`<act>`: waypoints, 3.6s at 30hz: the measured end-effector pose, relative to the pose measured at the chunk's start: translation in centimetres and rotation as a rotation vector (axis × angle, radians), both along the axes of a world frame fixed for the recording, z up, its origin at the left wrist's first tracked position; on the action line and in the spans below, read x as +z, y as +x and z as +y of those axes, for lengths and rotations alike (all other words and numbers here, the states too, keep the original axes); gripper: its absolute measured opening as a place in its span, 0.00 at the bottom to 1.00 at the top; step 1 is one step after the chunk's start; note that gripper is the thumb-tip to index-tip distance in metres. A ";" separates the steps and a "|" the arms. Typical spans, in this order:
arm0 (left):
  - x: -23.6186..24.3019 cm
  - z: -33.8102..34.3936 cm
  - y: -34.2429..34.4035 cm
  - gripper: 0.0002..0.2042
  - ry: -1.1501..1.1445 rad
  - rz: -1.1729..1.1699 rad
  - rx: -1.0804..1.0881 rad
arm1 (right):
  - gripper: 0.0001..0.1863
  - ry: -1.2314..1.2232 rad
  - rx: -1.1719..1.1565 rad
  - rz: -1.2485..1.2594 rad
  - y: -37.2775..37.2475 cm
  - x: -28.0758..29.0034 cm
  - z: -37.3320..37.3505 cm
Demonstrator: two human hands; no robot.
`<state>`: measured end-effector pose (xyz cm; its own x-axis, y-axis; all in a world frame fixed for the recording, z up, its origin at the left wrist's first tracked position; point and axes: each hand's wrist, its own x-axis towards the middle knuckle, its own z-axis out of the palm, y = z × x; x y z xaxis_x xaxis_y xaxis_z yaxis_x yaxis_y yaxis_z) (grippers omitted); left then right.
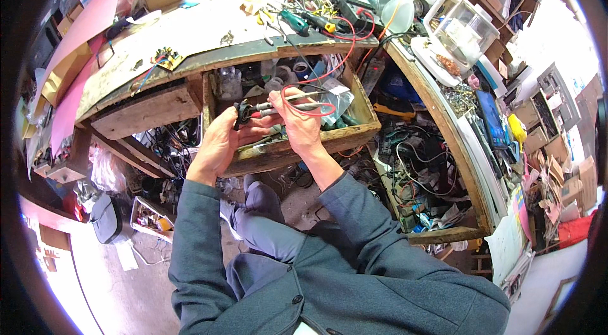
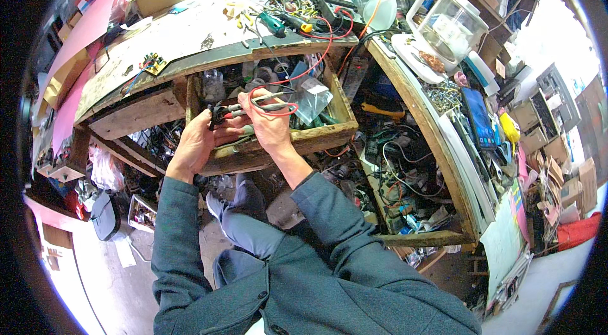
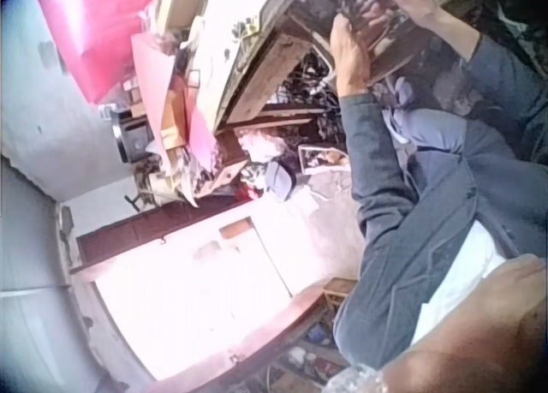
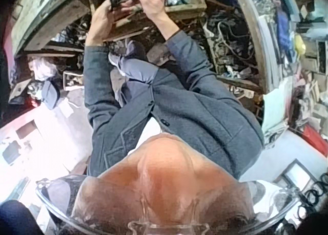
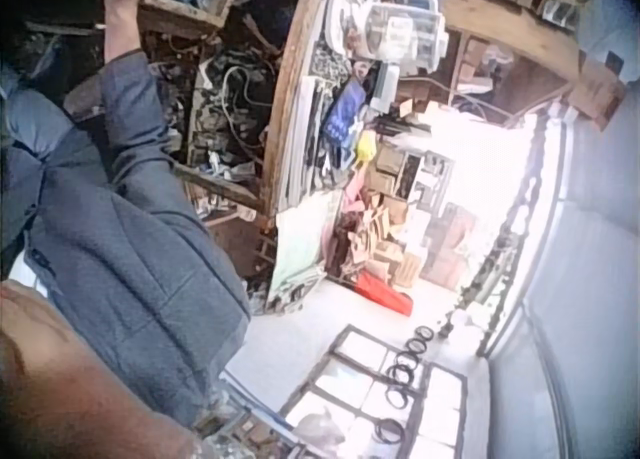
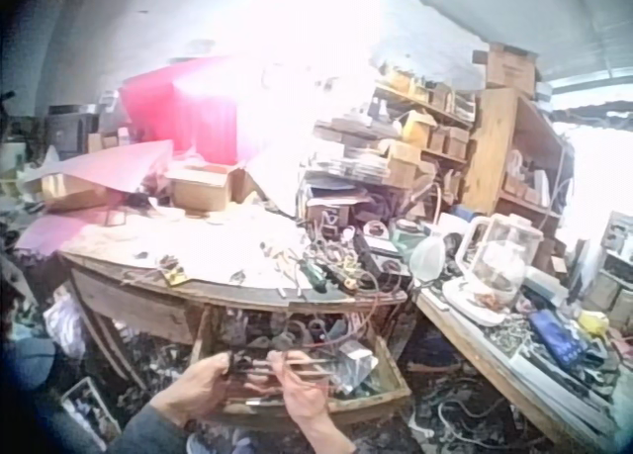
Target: The person manipulates a small electronic component on a cluttered workbench, using a screwdriver to adjust parts and a multimeter to test connections. The person repeatedly handles the component and wires, performing fine adjustments throughout the clip.
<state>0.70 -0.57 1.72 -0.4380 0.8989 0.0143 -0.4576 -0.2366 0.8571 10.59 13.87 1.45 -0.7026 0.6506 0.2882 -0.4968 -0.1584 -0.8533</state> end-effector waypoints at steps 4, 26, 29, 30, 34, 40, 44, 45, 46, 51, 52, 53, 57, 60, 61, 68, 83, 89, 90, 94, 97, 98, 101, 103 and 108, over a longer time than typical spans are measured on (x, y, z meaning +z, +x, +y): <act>0.1 0.1 -0.1 0.22 -0.015 -0.001 0.001 | 0.09 0.015 0.009 0.000 0.0 -0.2 0.3; -0.7 -0.2 -1.0 0.24 0.047 -0.022 -0.048 | 0.12 -0.028 -0.064 0.036 -0.2 -0.4 0.6; -0.6 0.0 -0.9 0.24 0.027 -0.017 -0.044 | 0.11 -0.029 -0.041 0.041 0.0 -0.3 0.7; -0.5 0.0 -0.9 0.24 0.020 -0.014 -0.037 | 0.11 -0.038 -0.036 0.050 0.0 -0.2 0.6; -0.9 -0.1 -0.8 0.24 0.016 0.011 -0.014 | 0.11 0.009 -0.040 0.029 -0.1 -0.1 0.4; -0.9 0.0 -0.7 0.26 0.013 0.070 -0.038 | 0.11 0.056 -0.067 0.005 0.0 -0.5 0.6; 0.1 -0.2 -0.1 0.25 0.030 0.103 -0.032 | 0.10 0.101 -0.085 -0.015 -0.1 -0.4 0.5; -0.1 0.0 -0.2 0.25 0.030 0.085 -0.031 | 0.10 0.115 -0.095 -0.011 -0.2 -0.5 0.5; -0.3 0.1 -0.3 0.25 0.029 0.068 -0.031 | 0.11 0.128 -0.104 -0.006 -0.2 -0.5 0.6; 0.3 0.0 0.0 0.25 0.019 0.106 -0.025 | 0.10 0.085 -0.101 0.009 -0.1 -0.1 0.2; 0.2 0.0 0.0 0.25 0.017 0.113 -0.026 | 0.10 0.097 -0.102 0.000 -0.1 -0.2 0.3; 0.0 0.0 -0.1 0.25 0.015 0.118 -0.024 | 0.10 0.109 -0.101 -0.010 -0.1 -0.2 0.4; -0.4 0.0 -0.3 0.25 0.012 0.110 -0.004 | 0.10 0.073 -0.078 0.010 0.0 0.2 0.2; -0.1 0.1 -0.3 0.25 0.014 0.107 -0.020 | 0.09 0.071 -0.065 0.011 0.0 -0.1 0.5; 0.1 0.1 -0.2 0.25 0.007 0.108 -0.013 | 0.09 0.083 -0.063 0.009 0.0 -0.1 0.6; -1.6 0.4 -0.7 0.20 -0.051 0.032 0.179 | 0.11 -0.006 -0.140 0.045 0.0 -0.3 0.6; -1.4 0.0 0.2 0.29 -0.054 0.202 0.289 | 0.14 0.086 -0.062 -0.075 -0.8 -1.0 1.1; -2.0 0.2 0.1 0.28 -0.009 0.195 0.326 | 0.12 0.143 0.044 -0.169 -0.8 -0.9 0.8; -2.0 0.2 0.2 0.28 -0.006 0.196 0.334 | 0.11 0.156 0.081 -0.192 -0.8 -0.8 0.9; -1.3 0.2 0.6 0.27 -0.020 0.217 0.338 | 0.09 0.235 0.158 -0.265 -0.8 -0.7 1.0; -1.5 0.2 0.6 0.27 -0.037 0.279 0.374 | 0.08 0.222 0.181 -0.336 -1.0 -0.5 0.8; -1.6 0.2 0.6 0.27 -0.036 0.287 0.378 | 0.08 0.231 0.179 -0.352 -1.0 -0.4 0.8; -1.7 0.2 0.8 0.28 -0.040 0.327 0.396 | 0.07 0.236 0.183 -0.366 -1.3 -0.6 1.0; -1.8 0.3 0.8 0.28 -0.054 0.373 0.416 | 0.07 0.215 0.202 -0.346 -1.4 -1.2 1.4; -2.5 0.5 0.7 0.28 -0.063 0.495 0.477 | 0.05 0.207 0.235 -0.271 -1.7 -1.6 1.5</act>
